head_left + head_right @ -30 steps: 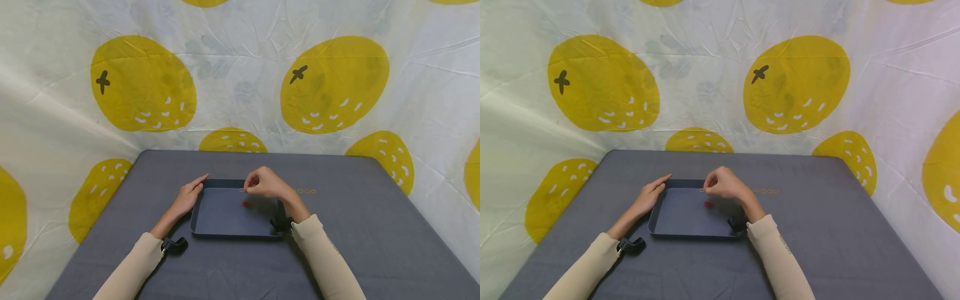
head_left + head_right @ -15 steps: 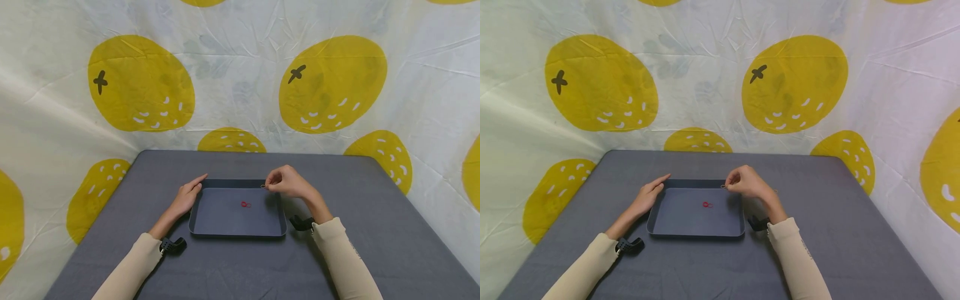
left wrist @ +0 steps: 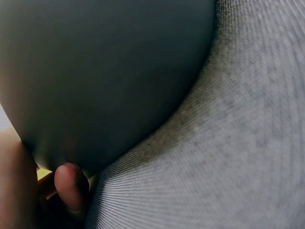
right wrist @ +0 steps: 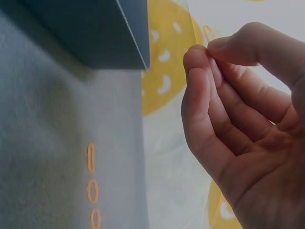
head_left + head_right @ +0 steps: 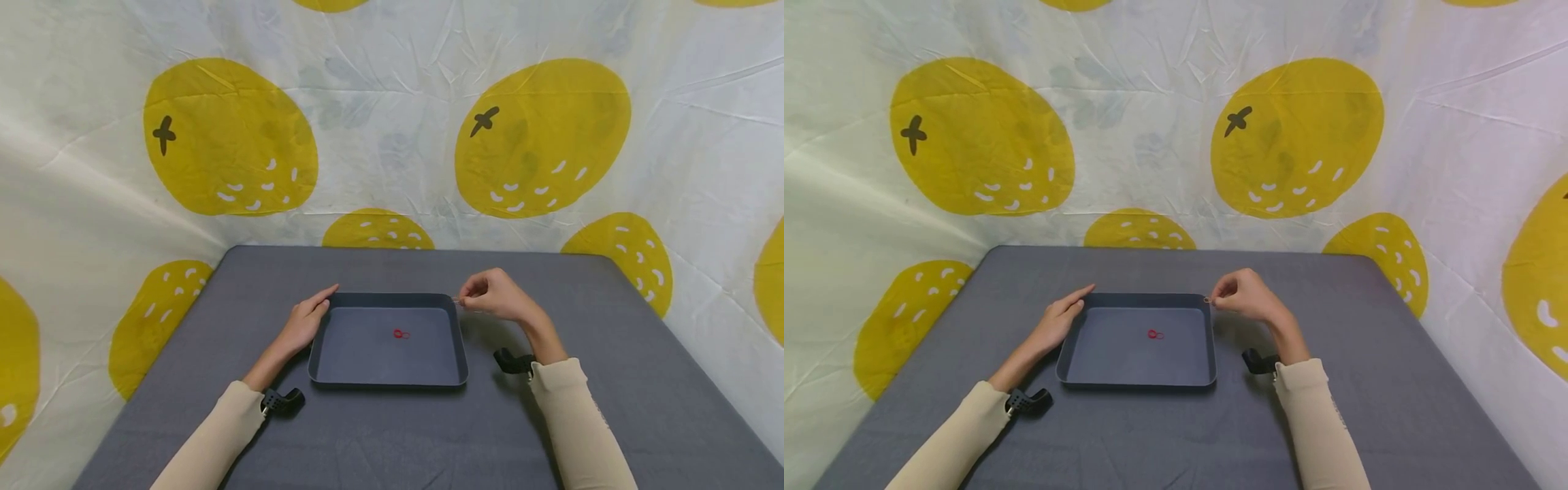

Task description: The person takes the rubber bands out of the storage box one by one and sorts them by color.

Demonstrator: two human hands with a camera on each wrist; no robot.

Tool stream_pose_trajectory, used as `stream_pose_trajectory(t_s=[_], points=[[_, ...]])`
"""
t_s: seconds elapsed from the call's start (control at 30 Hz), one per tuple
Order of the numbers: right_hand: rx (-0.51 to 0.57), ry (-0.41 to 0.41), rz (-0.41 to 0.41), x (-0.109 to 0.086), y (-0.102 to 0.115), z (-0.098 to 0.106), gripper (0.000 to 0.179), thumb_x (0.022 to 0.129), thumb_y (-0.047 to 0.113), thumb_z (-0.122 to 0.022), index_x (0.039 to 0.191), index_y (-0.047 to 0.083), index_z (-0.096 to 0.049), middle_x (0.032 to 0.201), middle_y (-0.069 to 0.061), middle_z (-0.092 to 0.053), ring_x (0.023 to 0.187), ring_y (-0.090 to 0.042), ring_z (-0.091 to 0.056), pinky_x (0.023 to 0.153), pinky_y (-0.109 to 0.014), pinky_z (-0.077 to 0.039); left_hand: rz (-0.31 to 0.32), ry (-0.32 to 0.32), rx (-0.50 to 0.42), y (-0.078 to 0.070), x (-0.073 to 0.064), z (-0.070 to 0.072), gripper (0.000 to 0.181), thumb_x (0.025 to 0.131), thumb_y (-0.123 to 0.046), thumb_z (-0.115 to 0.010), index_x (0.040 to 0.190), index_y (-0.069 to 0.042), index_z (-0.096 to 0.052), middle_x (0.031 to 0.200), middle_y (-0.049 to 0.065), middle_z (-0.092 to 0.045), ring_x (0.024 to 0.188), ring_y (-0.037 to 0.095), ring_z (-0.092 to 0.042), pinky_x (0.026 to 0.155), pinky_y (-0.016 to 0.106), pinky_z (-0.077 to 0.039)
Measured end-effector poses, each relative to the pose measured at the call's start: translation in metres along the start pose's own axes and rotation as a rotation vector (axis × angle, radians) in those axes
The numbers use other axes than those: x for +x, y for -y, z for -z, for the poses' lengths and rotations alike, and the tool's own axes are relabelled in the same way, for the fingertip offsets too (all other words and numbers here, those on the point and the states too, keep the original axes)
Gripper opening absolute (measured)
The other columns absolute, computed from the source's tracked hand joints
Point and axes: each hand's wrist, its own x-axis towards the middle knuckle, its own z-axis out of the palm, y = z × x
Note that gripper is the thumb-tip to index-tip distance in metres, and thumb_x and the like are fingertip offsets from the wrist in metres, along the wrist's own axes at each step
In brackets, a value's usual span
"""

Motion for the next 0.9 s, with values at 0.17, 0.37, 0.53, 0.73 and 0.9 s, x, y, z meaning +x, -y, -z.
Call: stream_pose_trajectory(t_s=[0.17,0.37,0.53,0.73,0.9], points=[[0.037,-0.033,-0.032,-0.006,-0.011,0.011,0.009,0.094,0.007,-0.072,0.094,-0.001,-0.077,0.092,-0.022,-0.077,0.08,-0.027,-0.074,0.061,-0.029,-0.052,0.0,0.0,0.001,0.0,0.0,0.0,0.045,0.113,-0.024,-0.041,0.157,-0.019,-0.048,0.159,0.01,-0.05,0.149,0.035,-0.044,0.118,0.06,-0.036],[0.008,-0.059,-0.065,-0.009,-0.021,0.018,0.014,0.092,0.006,-0.073,0.097,-0.006,-0.076,0.091,-0.022,-0.076,0.073,-0.027,-0.069,0.061,-0.029,-0.052,-0.002,-0.005,0.005,0.001,0.0,0.0,0.045,0.113,-0.023,-0.042,0.156,-0.019,-0.049,0.159,0.011,-0.05,0.149,0.036,-0.043,0.118,0.06,-0.036],[0.023,-0.072,-0.09,-0.013,-0.032,0.024,0.015,0.09,0.005,-0.073,0.097,-0.008,-0.075,0.09,-0.017,-0.076,0.071,-0.015,-0.065,0.064,-0.031,-0.053,0.001,-0.004,0.006,0.001,0.0,0.001,0.045,0.113,-0.024,-0.041,0.157,-0.019,-0.049,0.159,0.01,-0.049,0.149,0.035,-0.043,0.119,0.06,-0.036],[0.065,-0.103,-0.118,-0.023,-0.045,0.035,0.017,0.093,0.006,-0.071,0.1,-0.01,-0.072,0.098,-0.026,-0.074,0.077,-0.026,-0.071,0.072,-0.039,-0.059,0.002,0.002,-0.001,0.0,0.0,0.001,0.045,0.113,-0.022,-0.041,0.157,-0.017,-0.048,0.159,0.012,-0.048,0.149,0.036,-0.043,0.118,0.06,-0.037],[0.098,-0.123,-0.148,-0.028,-0.054,0.043,0.019,0.096,0.007,-0.07,0.104,-0.01,-0.071,0.103,-0.029,-0.073,0.084,-0.029,-0.074,0.08,-0.041,-0.062,0.005,0.006,-0.005,-0.002,-0.001,0.002,0.045,0.113,-0.022,-0.041,0.158,-0.017,-0.047,0.16,0.013,-0.047,0.149,0.036,-0.042,0.118,0.06,-0.036]])
